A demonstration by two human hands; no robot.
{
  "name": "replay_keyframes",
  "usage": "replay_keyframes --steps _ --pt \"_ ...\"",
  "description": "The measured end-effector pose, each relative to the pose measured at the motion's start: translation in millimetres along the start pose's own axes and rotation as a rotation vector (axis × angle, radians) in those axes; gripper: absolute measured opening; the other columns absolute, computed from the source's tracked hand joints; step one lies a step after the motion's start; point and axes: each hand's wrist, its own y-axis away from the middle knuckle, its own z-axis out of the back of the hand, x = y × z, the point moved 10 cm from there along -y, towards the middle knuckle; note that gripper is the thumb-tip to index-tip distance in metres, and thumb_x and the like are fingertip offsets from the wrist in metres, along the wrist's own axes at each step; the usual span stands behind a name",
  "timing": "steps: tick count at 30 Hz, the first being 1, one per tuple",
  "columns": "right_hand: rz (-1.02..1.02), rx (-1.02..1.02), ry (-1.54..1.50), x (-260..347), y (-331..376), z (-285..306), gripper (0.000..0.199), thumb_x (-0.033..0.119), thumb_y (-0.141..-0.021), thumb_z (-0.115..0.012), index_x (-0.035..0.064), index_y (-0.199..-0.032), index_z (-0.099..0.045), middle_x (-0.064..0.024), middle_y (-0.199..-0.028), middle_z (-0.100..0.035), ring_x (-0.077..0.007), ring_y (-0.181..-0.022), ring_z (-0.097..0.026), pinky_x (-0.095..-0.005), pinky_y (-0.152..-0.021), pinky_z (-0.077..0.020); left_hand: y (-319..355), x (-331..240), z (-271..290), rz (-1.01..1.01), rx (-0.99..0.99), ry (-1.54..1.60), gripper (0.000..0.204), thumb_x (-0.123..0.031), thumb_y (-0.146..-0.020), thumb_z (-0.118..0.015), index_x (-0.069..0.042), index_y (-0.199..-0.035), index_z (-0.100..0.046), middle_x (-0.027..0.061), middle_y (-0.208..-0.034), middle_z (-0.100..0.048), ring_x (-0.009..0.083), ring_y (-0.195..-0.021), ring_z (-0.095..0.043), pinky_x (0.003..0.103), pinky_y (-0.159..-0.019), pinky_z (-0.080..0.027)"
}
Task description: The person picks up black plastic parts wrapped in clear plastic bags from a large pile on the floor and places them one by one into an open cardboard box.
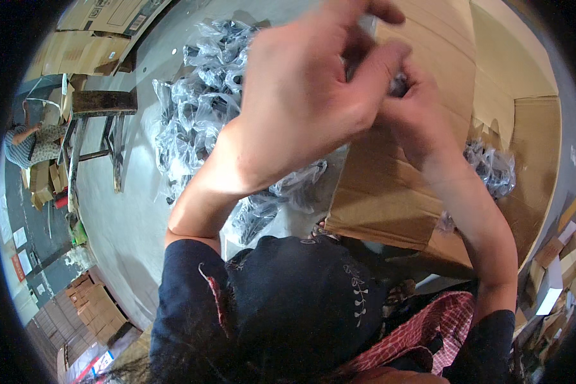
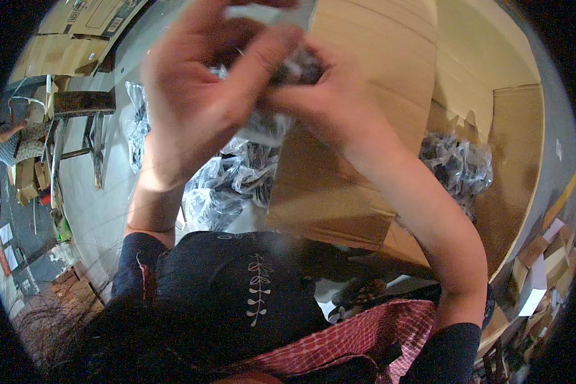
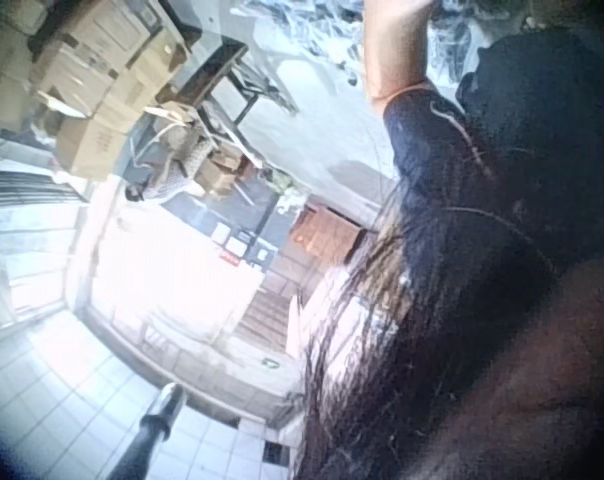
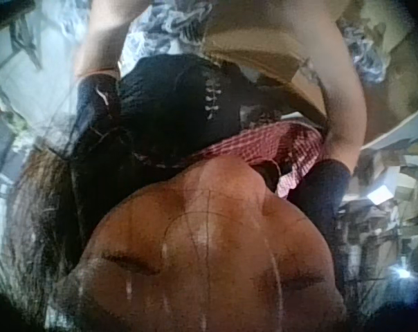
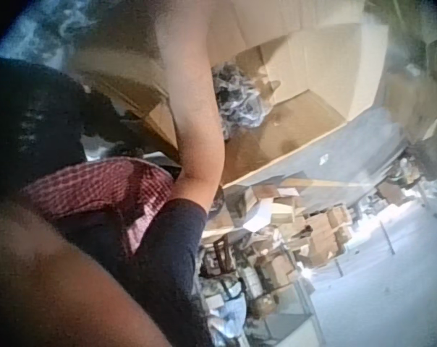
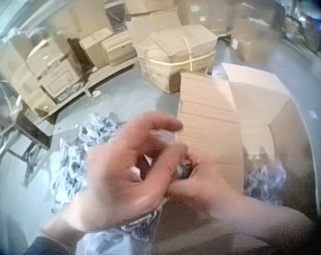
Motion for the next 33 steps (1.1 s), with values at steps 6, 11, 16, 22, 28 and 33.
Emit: replay_keyframes --steps 6,11,16,22,28,33 --pt "-0.056 0.031 -0.736 -10 -22 100 0.025 0.025 -0.092 -0.061 0.0087 -0.11 -0.067 -0.0065 -0.113 -0.07 -0.0201 -0.107 -0.065 -0.0386 -0.096 -0.0517 59 63 54 -0.209 -0.705 0.133 0.032 -0.014 -0.09 -0.068 0.003 -0.116 -0.061 0.0205 -0.112 -0.066 0.018 -0.103 -0.065 0.031 -0.086 -0.053" --pt "0.209 -0.669 -0.38 79 29 228 0.032 0.023 -0.094 -0.058 0.0039 -0.119 -0.063 -0.0088 -0.112 -0.068 -0.0214 -0.107 -0.062 -0.0364 -0.091 -0.0502 141 227 -29 0.489 -0.061 -0.562 0.081 -0.045 -0.081 -0.075 0.005 -0.137 -0.044 0.0277 -0.131 -0.054 0.0345 -0.114 -0.059 0.041 -0.1 -0.045" --pt "0.357 -0.852 0.14 88 60 365 0.035 0.025 -0.092 -0.065 0.0031 -0.118 -0.065 -0.0094 -0.111 -0.067 -0.0207 -0.111 -0.059 -0.0341 -0.097 -0.0434 151 264 -85 0.498 0.075 -0.526 0.075 -0.04 -0.077 -0.078 -0.004 -0.135 -0.049 0.0235 -0.124 -0.06 0.0379 -0.102 -0.063 0.04 -0.087 -0.051" --pt "0.003 -0.582 1.275 24 39 320 0.045 0.043 -0.079 -0.074 0.008 -0.107 -0.07 -0.013 -0.096 -0.072 -0.0232 -0.086 -0.069 -0.0353 -0.081 -0.0543 150 301 -103 0.347 0.073 -0.46 0.027 -0.022 -0.079 -0.07 -0.003 -0.097 -0.064 0.0191 -0.085 -0.066 0.0382 -0.079 -0.064 0.042 -0.068 -0.05" --pt "-0.161 -0.062 1.36 -106 22 267 0.049 0.043 -0.082 -0.07 0.0104 -0.118 -0.065 -0.0201 -0.103 -0.069 -0.0374 -0.098 -0.065 -0.0472 -0.086 -0.0515 156 275 -90 0.165 -0.041 -0.488 0.022 -0.011 -0.08 -0.071 -0.003 -0.1 -0.066 0.0165 -0.085 -0.067 0.0321 -0.071 -0.065 0.038 -0.068 -0.051" --pt "-0.096 -0.068 1.291 -92 20 250 0.047 0.042 -0.082 -0.068 0.0102 -0.117 -0.066 -0.0208 -0.104 -0.068 -0.0403 -0.099 -0.064 -0.0474 -0.086 -0.0515 162 266 -42 0.432 -0.266 -0.15 0.013 -0.008 -0.087 -0.069 -0.002 -0.097 -0.065 -0.0016 -0.08 -0.061 0.0079 -0.071 -0.052 0.024 -0.064 -0.045"
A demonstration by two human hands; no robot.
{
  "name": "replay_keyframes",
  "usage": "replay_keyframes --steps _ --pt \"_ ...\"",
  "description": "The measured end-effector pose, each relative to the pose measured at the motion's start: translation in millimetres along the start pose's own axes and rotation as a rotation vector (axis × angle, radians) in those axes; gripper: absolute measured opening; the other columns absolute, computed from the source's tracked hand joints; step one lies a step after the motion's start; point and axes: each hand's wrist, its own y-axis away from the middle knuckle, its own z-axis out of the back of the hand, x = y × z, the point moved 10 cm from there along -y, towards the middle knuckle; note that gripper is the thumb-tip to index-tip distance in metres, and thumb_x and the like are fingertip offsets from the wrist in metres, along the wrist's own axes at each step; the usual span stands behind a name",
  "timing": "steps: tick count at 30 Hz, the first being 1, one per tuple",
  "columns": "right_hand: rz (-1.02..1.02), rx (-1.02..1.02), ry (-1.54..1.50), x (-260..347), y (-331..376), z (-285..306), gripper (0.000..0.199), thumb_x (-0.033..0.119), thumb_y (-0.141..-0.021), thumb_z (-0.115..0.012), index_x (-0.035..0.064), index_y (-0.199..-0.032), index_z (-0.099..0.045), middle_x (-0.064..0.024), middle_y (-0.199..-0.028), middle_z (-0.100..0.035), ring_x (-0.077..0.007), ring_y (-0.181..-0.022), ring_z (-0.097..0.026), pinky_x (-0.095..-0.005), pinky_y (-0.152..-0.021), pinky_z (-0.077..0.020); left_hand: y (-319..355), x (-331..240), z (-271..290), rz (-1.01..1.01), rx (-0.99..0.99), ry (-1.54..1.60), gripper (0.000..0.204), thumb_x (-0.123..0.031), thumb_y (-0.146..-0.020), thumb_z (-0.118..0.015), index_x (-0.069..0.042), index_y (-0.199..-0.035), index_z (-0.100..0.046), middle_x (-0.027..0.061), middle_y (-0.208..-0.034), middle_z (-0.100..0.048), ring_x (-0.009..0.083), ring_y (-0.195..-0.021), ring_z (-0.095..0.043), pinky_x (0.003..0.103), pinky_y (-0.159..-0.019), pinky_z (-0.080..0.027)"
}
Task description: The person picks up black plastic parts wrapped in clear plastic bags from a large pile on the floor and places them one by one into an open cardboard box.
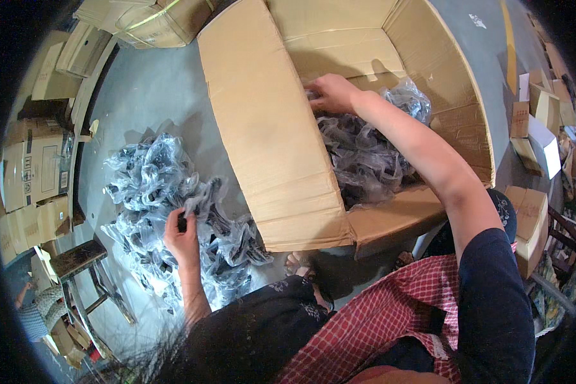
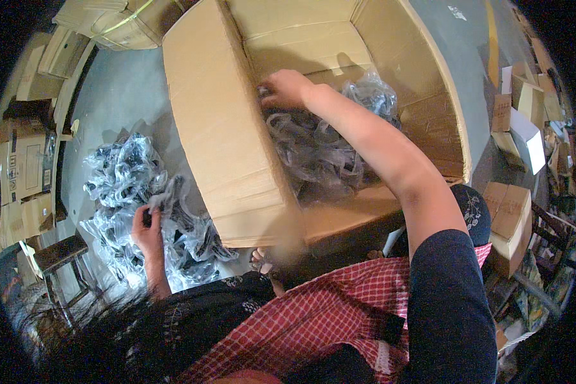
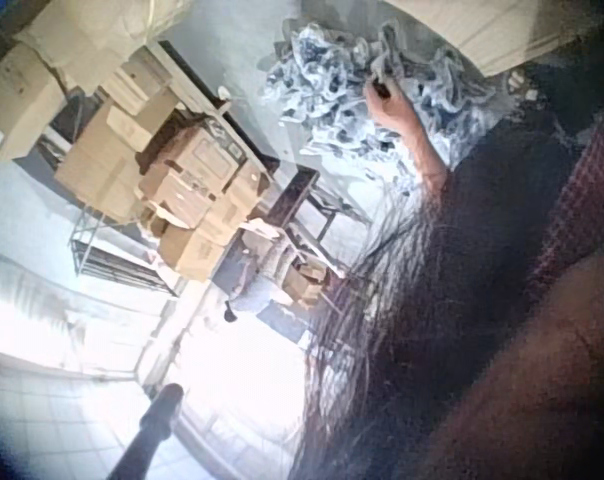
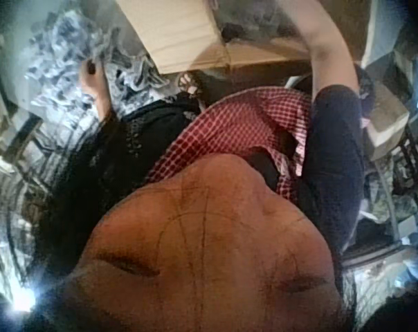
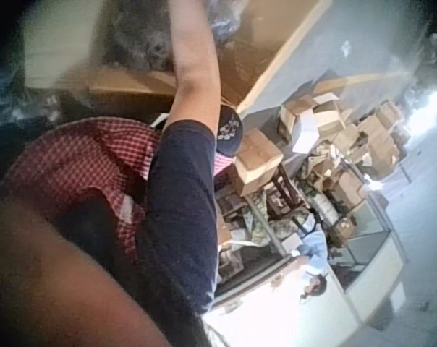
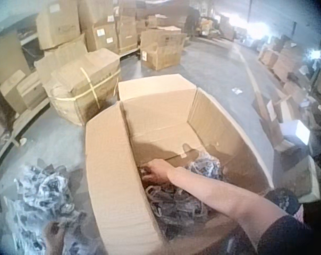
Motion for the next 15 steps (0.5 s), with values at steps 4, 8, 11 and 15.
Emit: replay_keyframes --steps 4,8,11,15 --pt "-0.015 -0.081 0.075 -5 -6 6 0.041 0.039 -0.082 -0.065 0.0124 -0.114 -0.067 -0.0183 -0.102 -0.069 -0.0393 -0.096 -0.065 -0.048 -0.084 -0.0526 -16 -56 23 -0.053 -0.097 0.027 0.013 -0.008 -0.088 -0.071 -0.002 -0.097 -0.065 -0.005 -0.073 -0.054 0.0037 -0.06 -0.043 0.021 -0.052 -0.034" --pt "-0.074 -0.124 0.076 -12 -13 -1 0.041 0.038 -0.082 -0.065 0.012 -0.113 -0.067 -0.0173 -0.101 -0.07 -0.0397 -0.093 -0.065 -0.049 -0.083 -0.0528 -27 -88 39 -0.084 -0.161 0.143 0.014 -0.008 -0.088 -0.07 0.0 -0.1 -0.068 -0.0029 -0.079 -0.062 0.0046 -0.065 -0.05 0.019 -0.059 -0.04" --pt "-0.164 -0.024 0.045 -32 -20 -1 0.045 0.034 -0.083 -0.067 0.0123 -0.123 -0.063 -0.0197 -0.106 -0.068 -0.0395 -0.098 -0.064 -0.047 -0.082 -0.0514 -37 -121 24 0.012 -0.115 0.391 0.015 -0.008 -0.088 -0.069 0.0 -0.101 -0.069 -0.0024 -0.083 -0.064 0.0055 -0.071 -0.052 0.02 -0.066 -0.042" --pt "-0.162 0.22 -0.193 -67 -29 -29 0.055 0.028 -0.08 -0.069 0.0095 -0.13 -0.057 -0.017 -0.119 -0.066 -0.0341 -0.11 -0.063 -0.0413 -0.091 -0.0505 -59 -144 -1 -0.012 -0.037 0.637 0.016 -0.007 -0.087 -0.068 0.0 -0.102 -0.069 -0.0002 -0.09 -0.067 0.008 -0.079 -0.056 0.022 -0.075 -0.045"
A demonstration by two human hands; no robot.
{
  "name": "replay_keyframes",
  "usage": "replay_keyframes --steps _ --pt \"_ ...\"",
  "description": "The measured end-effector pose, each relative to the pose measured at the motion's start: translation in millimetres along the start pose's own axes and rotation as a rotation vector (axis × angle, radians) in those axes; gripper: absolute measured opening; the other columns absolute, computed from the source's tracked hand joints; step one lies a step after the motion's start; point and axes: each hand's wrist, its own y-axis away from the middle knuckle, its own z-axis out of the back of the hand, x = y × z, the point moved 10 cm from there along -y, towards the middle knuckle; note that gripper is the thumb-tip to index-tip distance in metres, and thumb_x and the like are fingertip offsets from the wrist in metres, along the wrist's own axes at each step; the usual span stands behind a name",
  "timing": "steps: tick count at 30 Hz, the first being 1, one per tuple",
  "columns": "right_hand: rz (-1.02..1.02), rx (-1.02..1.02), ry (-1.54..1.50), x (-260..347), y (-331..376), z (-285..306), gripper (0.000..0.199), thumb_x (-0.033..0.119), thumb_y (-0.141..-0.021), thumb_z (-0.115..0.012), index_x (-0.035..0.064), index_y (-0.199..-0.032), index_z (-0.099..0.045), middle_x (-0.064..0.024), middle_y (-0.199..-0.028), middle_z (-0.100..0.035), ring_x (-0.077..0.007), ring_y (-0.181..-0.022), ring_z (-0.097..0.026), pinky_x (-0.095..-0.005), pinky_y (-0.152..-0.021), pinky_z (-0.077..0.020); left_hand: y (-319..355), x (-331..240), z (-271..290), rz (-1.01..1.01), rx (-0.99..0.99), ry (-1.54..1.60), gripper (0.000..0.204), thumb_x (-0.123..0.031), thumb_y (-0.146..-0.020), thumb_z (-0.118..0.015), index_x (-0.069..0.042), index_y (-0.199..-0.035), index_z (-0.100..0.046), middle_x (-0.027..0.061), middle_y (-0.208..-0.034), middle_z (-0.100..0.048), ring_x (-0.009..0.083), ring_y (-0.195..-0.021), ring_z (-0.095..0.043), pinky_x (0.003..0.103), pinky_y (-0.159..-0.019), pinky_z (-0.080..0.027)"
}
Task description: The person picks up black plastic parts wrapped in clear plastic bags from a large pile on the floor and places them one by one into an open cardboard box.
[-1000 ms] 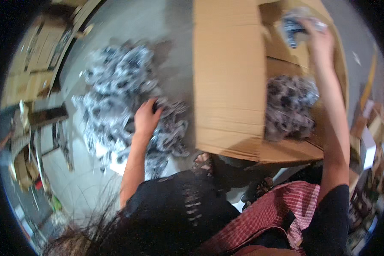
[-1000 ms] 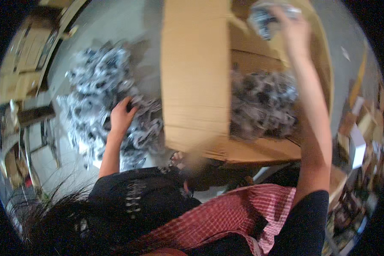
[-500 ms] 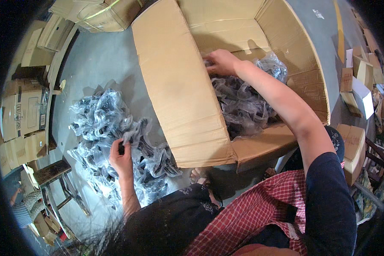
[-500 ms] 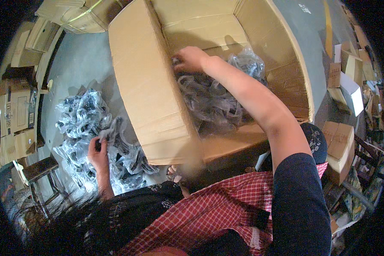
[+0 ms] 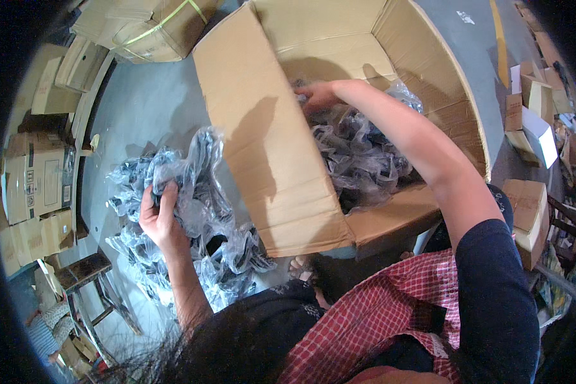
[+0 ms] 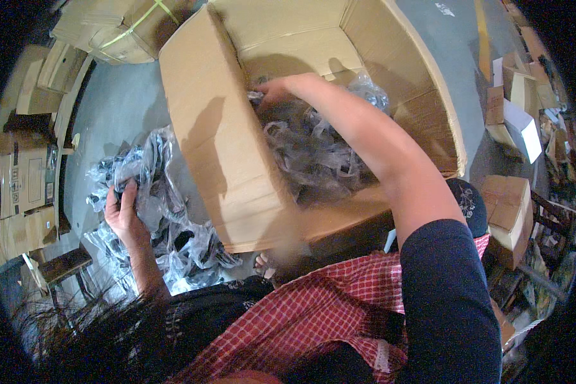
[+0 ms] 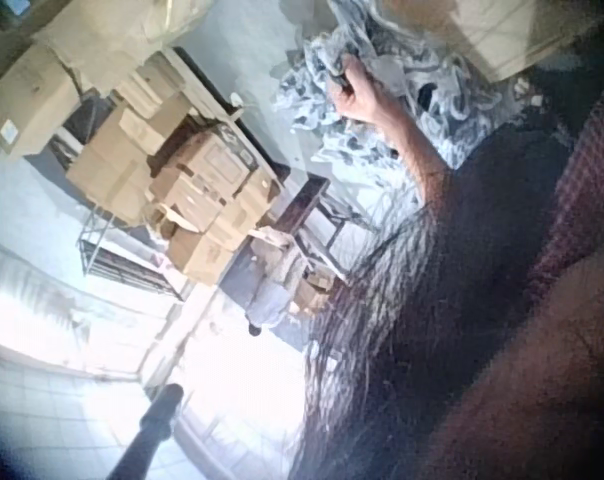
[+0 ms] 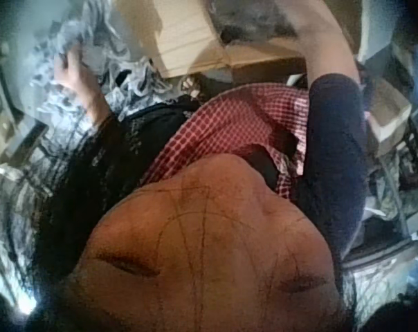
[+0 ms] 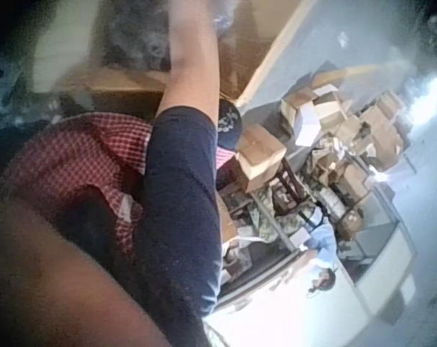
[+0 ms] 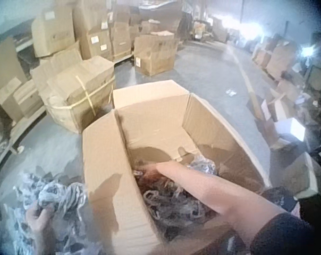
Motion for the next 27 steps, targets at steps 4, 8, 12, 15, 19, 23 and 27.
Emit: replay_keyframes --steps 4,8,12,15,19,23,27 --pt "-0.11 -0.221 0.09 51 16 33 0.052 0.018 -0.081 -0.065 0.0057 -0.131 -0.055 -0.0155 -0.124 -0.064 -0.0316 -0.113 -0.061 -0.0394 -0.095 -0.0484 -15 -25 -6 -0.057 -0.013 -0.177 0.019 -0.009 -0.087 -0.068 0.001 -0.103 -0.069 0.0039 -0.096 -0.069 0.0106 -0.084 -0.059 0.023 -0.08 -0.047" --pt "0.522 -0.831 -0.265 189 155 141 0.037 -0.013 -0.082 -0.043 -0.0002 -0.111 -0.061 -0.0132 -0.095 -0.068 -0.0172 -0.092 -0.066 -0.0299 -0.082 -0.0537 -28 -76 -66 -0.237 0.089 -0.24 0.02 -0.014 -0.088 -0.071 0.0 -0.102 -0.069 0.0009 -0.083 -0.066 0.0072 -0.073 -0.058 0.021 -0.068 -0.048" --pt "0.614 -0.606 0.093 298 185 118 0.035 0.01 -0.08 -0.063 -0.0027 -0.11 -0.052 -0.0195 -0.087 -0.068 -0.0353 -0.081 -0.069 -0.0418 -0.07 -0.0555 -52 -101 -124 -0.251 0.269 -0.428 0.02 -0.018 -0.091 -0.07 -0.002 -0.1 -0.064 0.0011 -0.077 -0.065 0.0059 -0.064 -0.058 0.021 -0.053 -0.046" --pt "0.406 -0.569 0.285 293 162 96 0.063 0.017 -0.077 -0.074 -0.0038 -0.121 -0.036 -0.0255 -0.083 -0.066 -0.0421 -0.083 -0.067 -0.048 -0.072 -0.0549 -55 -126 -169 -0.318 0.247 -0.428 0.026 -0.02 -0.088 -0.071 -0.001 -0.103 -0.062 0.0062 -0.077 -0.068 0.0081 -0.062 -0.061 0.024 -0.05 -0.047" --pt "0.269 -0.725 0.263 256 151 115 0.073 0.018 -0.076 -0.079 0.0038 -0.13 -0.032 -0.023 -0.093 -0.067 -0.0422 -0.092 -0.067 -0.0482 -0.076 -0.0545 -57 -130 -205 -0.338 0.304 -0.402 0.035 -0.025 -0.084 -0.074 0.0 -0.105 -0.061 0.0114 -0.072 -0.068 0.0131 -0.061 -0.064 0.028 -0.052 -0.05" --pt "0.327 -0.796 0.034 215 153 125 0.063 0.021 -0.077 -0.079 0.005 -0.126 -0.042 -0.0223 -0.096 -0.069 -0.0377 -0.091 -0.069 -0.044 -0.077 -0.0559 -40 -120 -224 -0.326 0.405 -0.331 0.039 -0.029 -0.086 -0.074 0.0 -0.108 -0.06 0.0111 -0.077 -0.071 0.0097 -0.063 -0.063 0.024 -0.054 -0.048" --pt "0.305 -0.743 -0.32 194 142 141 0.047 0.007 -0.079 -0.071 0.0043 -0.121 -0.051 -0.0142 -0.104 -0.065 -0.0243 -0.104 -0.065 -0.0337 -0.086 -0.0518 -22 -90 -238 -0.157 0.685 0.018 0.041 -0.023 -0.094 -0.066 0.0 -0.125 -0.051 0.013 -0.102 -0.072 0.011 -0.069 -0.065 0.023 -0.054 -0.047"
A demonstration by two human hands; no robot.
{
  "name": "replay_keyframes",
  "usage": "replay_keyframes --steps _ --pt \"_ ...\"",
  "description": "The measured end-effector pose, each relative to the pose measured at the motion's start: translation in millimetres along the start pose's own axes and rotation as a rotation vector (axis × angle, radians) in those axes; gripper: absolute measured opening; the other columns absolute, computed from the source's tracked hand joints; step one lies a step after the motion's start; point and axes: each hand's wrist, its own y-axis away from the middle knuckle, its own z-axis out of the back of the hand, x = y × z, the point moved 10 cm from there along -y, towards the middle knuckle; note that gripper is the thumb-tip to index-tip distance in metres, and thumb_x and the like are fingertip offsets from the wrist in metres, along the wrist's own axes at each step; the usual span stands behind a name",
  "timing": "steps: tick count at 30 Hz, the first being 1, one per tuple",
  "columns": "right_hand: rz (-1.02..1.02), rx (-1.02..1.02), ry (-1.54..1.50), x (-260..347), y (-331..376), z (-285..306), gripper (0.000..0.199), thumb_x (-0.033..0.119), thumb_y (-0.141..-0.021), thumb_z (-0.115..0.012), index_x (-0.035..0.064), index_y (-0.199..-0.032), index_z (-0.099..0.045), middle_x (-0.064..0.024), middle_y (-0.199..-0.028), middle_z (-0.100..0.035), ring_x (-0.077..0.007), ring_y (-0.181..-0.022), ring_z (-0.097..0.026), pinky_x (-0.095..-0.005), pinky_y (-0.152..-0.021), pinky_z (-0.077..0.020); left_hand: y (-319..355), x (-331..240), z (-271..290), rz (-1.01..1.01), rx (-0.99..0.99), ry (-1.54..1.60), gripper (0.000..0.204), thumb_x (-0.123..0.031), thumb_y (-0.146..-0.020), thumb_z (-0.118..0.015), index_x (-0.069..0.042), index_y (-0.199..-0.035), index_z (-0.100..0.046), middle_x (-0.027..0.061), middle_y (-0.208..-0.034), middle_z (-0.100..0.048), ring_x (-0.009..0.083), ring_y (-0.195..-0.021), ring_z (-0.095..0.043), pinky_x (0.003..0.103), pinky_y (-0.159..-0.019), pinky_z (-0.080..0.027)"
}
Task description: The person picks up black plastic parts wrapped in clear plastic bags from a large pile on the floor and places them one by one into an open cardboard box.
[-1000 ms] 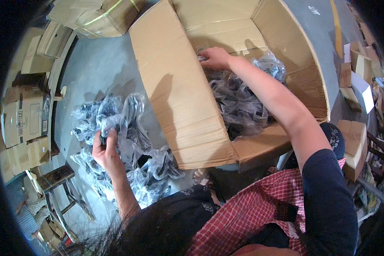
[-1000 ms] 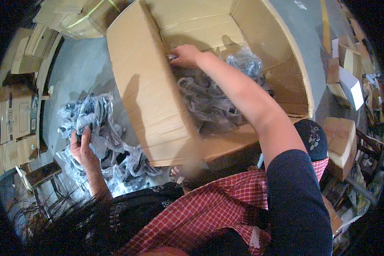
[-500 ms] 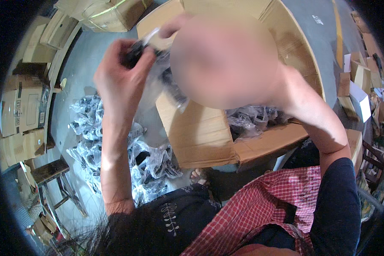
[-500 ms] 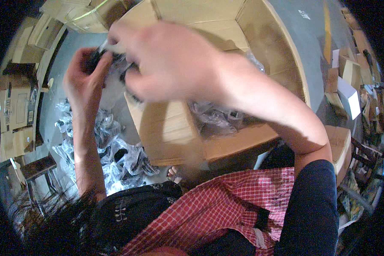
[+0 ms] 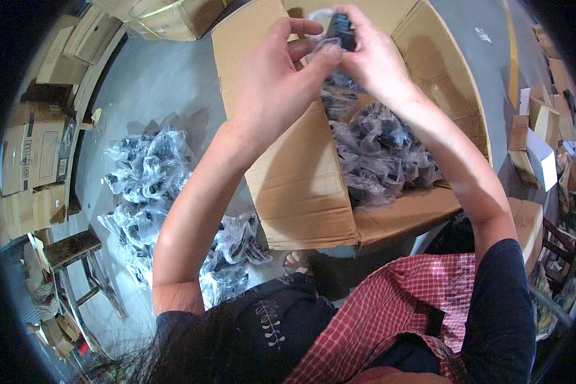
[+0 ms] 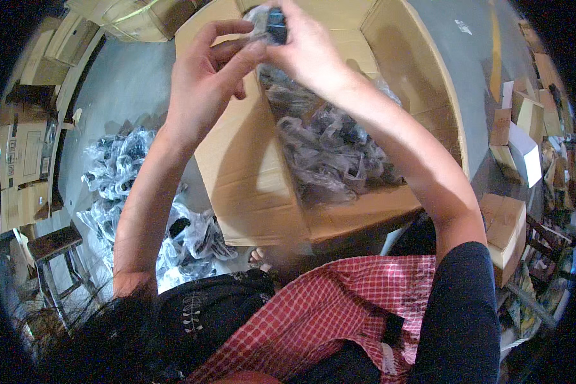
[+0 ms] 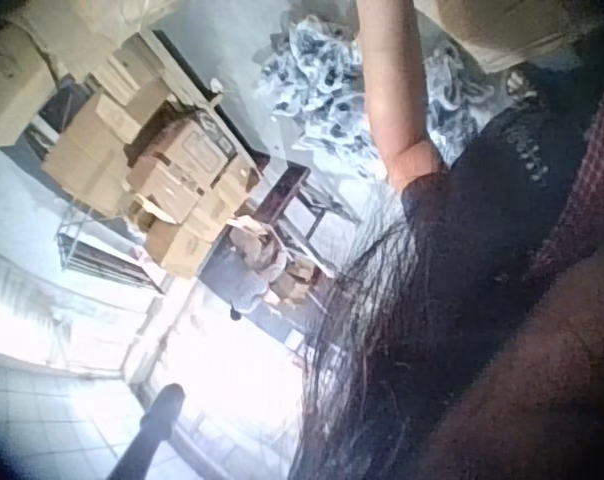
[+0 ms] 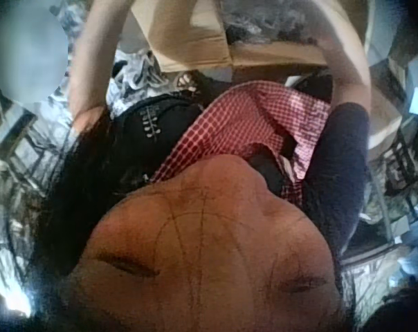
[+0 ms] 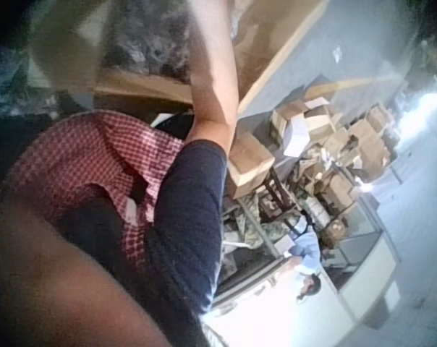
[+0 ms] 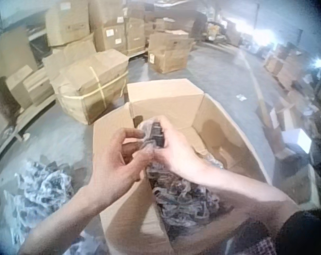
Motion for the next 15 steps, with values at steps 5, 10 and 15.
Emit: replay_keyframes --steps 5,10,15 --pt "0.034 -0.1 0.624 -78 -8 33 0.055 0.032 -0.08 -0.075 0.011 -0.126 -0.052 -0.0192 -0.1 -0.07 -0.0351 -0.093 -0.069 -0.0423 -0.08 -0.0554 29 20 33 -0.006 -0.18 0.227 0.042 -0.016 -0.098 -0.056 0.002 -0.134 -0.045 0.0148 -0.133 -0.058 0.019 -0.087 -0.068 0.027 -0.074 -0.051" --pt "-0.124 0.177 0.509 -260 36 -18 0.053 0.041 -0.081 -0.07 0.0174 -0.126 -0.054 -0.0193 -0.109 -0.067 -0.0378 -0.1 -0.065 -0.0468 -0.084 -0.0516 111 128 84 0.351 -0.452 0.273 0.035 -0.018 -0.099 -0.054 0.002 -0.127 -0.052 0.0139 -0.126 -0.062 0.0191 -0.09 -0.068 0.027 -0.075 -0.053" --pt "-0.302 0.344 0.457 -257 51 -52 0.063 0.036 -0.082 -0.071 0.007 -0.134 -0.052 -0.017 -0.124 -0.063 -0.0315 -0.113 -0.061 -0.0383 -0.097 -0.0477 239 158 112 0.639 -0.548 0.197 0.039 -0.019 -0.099 -0.053 0.003 -0.131 -0.048 0.0164 -0.12 -0.064 0.0189 -0.09 -0.068 0.028 -0.073 -0.055"
